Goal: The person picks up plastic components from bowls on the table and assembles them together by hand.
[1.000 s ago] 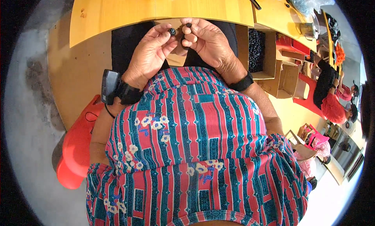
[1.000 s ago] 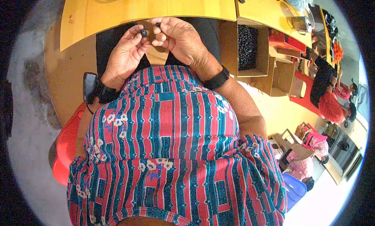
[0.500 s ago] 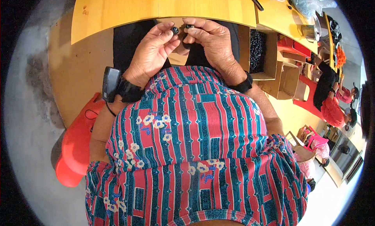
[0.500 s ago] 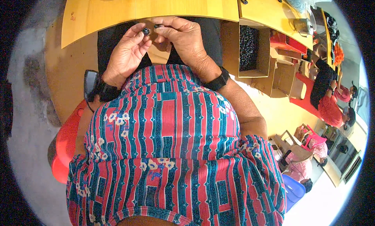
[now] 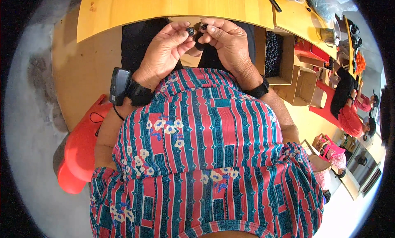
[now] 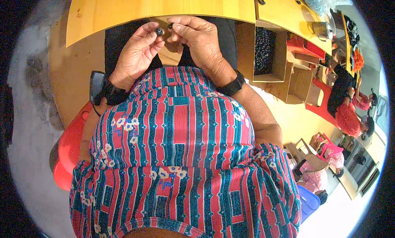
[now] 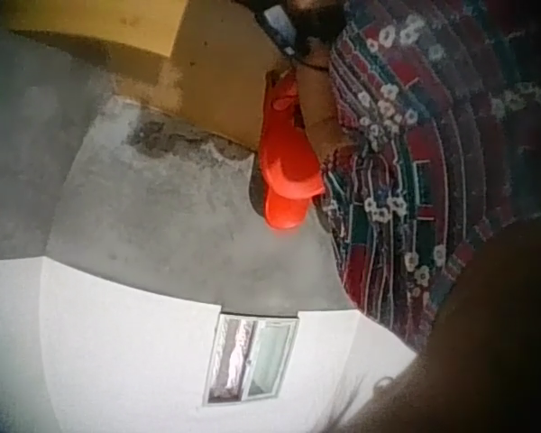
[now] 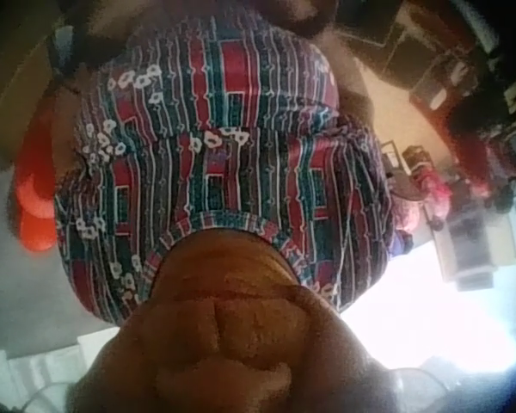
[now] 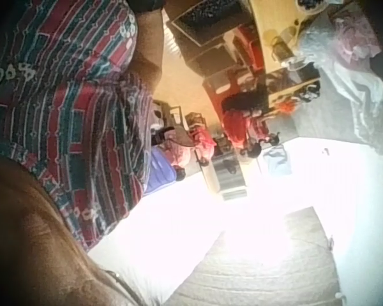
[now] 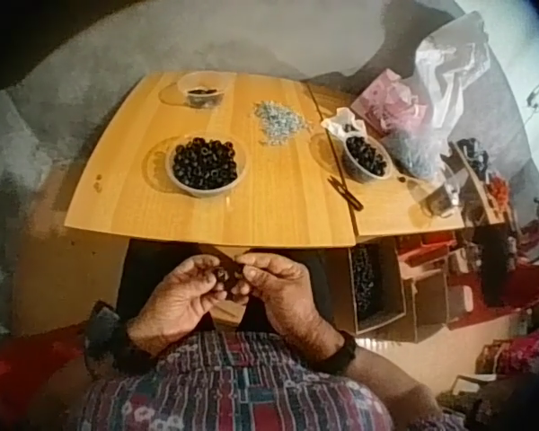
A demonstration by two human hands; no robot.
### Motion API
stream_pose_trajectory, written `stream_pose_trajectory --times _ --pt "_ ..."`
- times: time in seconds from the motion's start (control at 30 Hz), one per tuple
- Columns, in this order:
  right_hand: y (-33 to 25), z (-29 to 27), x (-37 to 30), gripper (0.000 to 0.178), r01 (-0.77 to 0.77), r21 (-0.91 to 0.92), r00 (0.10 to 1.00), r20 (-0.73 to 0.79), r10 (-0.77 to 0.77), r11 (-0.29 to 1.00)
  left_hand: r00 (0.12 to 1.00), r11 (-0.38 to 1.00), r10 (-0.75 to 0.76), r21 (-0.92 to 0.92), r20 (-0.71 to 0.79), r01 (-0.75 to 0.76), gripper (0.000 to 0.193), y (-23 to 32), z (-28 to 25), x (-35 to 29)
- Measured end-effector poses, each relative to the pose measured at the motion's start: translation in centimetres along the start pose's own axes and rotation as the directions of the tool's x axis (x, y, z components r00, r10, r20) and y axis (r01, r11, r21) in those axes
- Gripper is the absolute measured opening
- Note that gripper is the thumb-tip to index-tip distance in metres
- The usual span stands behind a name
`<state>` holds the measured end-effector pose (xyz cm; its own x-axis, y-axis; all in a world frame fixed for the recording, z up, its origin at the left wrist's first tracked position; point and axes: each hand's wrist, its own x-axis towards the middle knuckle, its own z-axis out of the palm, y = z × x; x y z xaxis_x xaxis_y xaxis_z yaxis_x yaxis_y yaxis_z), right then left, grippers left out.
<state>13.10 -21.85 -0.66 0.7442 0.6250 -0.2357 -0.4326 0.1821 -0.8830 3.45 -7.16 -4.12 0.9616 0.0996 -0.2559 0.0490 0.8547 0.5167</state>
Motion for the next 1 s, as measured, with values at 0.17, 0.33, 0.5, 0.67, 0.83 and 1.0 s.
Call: stream_pose_trajectory --times 0.17,0.33,0.5,0.67,0.83,1.0 --pt "0.65 -0.14 0.10 0.017 0.046 -0.065 0.998 0.042 -0.043 0.997 0.999 0.995 0.028 0.100 0.039 -0.031 0.025 0.07 0.53 -0.02" --pt "0.80 -0.22 0.08 0.014 0.053 -0.091 0.998 0.039 -0.050 0.994 0.998 0.994 0.036 0.098 0.050 -0.041 0.025 -0.05 0.34 -0.01" --pt "0.86 -0.47 0.09 0.012 0.035 -0.054 0.998 0.049 -0.033 0.998 0.998 0.993 0.041 0.107 0.040 -0.046 0.025 -0.01 0.47 -0.05" --pt "0.91 -0.24 0.10 0.012 0.066 -0.042 0.997 0.049 -0.064 0.997 0.999 0.993 0.038 0.109 0.035 -0.041 0.024 -0.04 0.33 -0.04" --pt "0.89 -0.35 0.20 0.013 0.024 -0.046 0.998 0.054 -0.022 0.999 0.998 0.993 0.033 0.108 0.046 -0.038 0.024 0.10 0.44 -0.20" --pt "0.93 -0.29 0.26 0.014 0.026 -0.077 0.997 0.074 -0.020 0.997 0.999 0.993 0.037 0.114 0.040 -0.041 0.025 0.04 0.34 -0.17"
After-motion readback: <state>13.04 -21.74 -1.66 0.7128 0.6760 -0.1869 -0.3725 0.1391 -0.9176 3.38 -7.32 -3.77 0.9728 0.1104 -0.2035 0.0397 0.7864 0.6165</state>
